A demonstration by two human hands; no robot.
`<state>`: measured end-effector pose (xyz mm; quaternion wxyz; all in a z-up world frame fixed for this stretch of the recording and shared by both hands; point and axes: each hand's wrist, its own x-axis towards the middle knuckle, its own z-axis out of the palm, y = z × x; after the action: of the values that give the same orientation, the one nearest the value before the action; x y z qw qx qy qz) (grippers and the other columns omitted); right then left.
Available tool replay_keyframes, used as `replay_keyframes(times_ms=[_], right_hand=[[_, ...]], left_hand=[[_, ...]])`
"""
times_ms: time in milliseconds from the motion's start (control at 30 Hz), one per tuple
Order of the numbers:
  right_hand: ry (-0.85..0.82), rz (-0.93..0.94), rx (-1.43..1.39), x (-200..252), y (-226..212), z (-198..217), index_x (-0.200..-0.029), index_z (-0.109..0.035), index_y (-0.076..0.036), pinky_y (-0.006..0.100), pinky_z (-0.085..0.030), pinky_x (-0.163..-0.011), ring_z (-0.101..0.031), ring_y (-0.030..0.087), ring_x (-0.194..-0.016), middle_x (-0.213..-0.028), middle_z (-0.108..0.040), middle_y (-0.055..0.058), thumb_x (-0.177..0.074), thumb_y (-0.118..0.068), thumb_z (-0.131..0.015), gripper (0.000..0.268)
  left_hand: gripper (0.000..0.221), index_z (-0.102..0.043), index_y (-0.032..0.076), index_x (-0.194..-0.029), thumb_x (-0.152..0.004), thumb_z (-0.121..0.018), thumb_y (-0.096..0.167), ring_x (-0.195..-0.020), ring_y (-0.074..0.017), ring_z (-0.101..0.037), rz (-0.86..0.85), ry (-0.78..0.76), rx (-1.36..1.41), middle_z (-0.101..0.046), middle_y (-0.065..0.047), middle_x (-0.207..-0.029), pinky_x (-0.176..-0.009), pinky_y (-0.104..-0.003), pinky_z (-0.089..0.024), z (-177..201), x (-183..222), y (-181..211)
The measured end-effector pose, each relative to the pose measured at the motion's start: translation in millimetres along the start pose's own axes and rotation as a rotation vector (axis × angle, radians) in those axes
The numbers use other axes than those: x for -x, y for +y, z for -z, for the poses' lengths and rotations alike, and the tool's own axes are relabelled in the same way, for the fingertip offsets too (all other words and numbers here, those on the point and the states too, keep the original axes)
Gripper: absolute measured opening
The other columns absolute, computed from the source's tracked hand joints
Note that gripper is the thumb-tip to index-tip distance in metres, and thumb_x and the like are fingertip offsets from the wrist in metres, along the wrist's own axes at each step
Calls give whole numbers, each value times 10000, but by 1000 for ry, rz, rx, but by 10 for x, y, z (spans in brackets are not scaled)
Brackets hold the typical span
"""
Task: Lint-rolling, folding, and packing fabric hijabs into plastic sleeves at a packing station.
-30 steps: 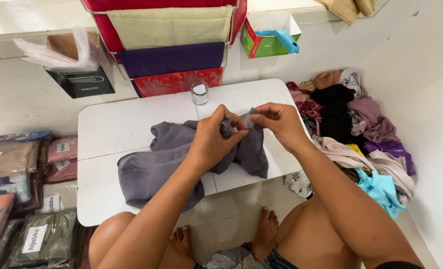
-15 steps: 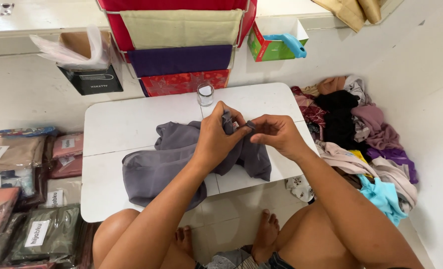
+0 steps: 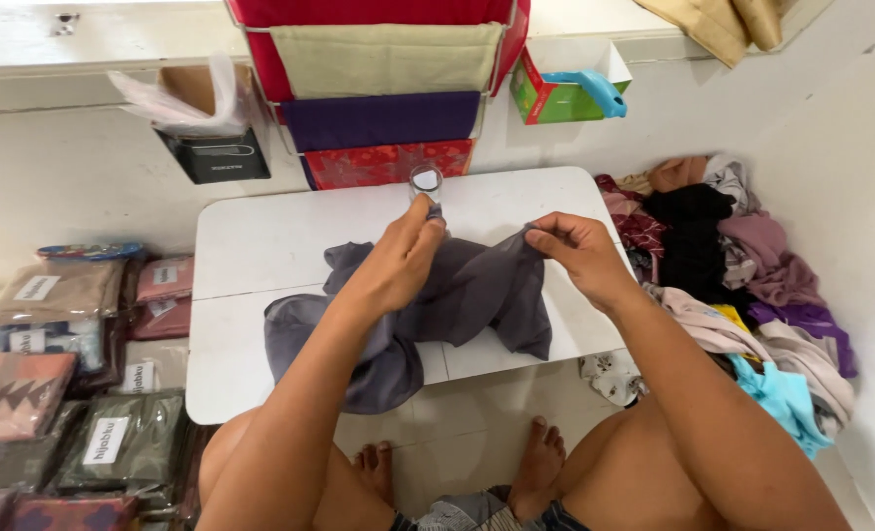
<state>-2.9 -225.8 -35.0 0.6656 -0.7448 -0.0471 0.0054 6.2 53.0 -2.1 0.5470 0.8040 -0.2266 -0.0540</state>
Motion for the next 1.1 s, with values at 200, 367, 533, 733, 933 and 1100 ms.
replay_keyframes(times_ms=[200,367,533,733,933,1100], right_hand=[[-11,-24,31,13,-8,-12,-1003,-761,3,274,-589,-805,-666,93,-766,-773,-668,40,-956,-70,-730,93],[-44,-22,56,-2,4,66,-1016,-772,-3,254,-576,-776,-646,74,-733,-745,-659,31,-943,-63,-740,100],[-105,-53,36,-83,149,349,-1029,-756,-18,229,-564,-780,-650,48,-740,-774,-685,2,-967,-82,-704,104],[-365,-171,-96,-16,437,1913,-1225,-695,20,345,-532,-843,-664,209,-933,-1102,-726,135,-944,-31,-632,292],[132,99,-301,330,260,2662,-1232,-613,-110,249,-560,-859,-667,113,-926,-1093,-679,27,-1150,-213,-528,157],[242,53,-16,499,529,2839,-1251,-563,-127,252,-565,-892,-657,129,-1002,-1167,-651,41,-1226,-210,-437,152]], left_hand=[[112,-633,81,-1017,-998,-610,189,-890,-317,-691,-94,96,-71,-666,-140,-856,-772,-424,-561,160,77,43],[68,-757,132,-951,-884,-767,131,-868,-191,-710,-47,178,-63,-730,-67,-870,-719,-286,-605,242,109,-26],[125,-814,137,-1018,-898,-810,173,-803,-171,-695,30,298,-45,-738,-114,-858,-719,-343,-605,516,187,-230],[206,-749,1,-911,-971,-640,165,-741,-115,-605,-45,-235,154,-714,-41,-834,-745,-274,-528,1739,863,-237],[73,-604,148,-1119,-1134,-623,217,-1048,-78,-702,82,851,555,-624,40,-1034,-1055,-210,-657,2425,1594,-642],[148,-682,156,-1207,-1133,-612,263,-964,-34,-646,283,1032,-84,-677,55,-1109,-891,-164,-565,2554,1656,-1205]])
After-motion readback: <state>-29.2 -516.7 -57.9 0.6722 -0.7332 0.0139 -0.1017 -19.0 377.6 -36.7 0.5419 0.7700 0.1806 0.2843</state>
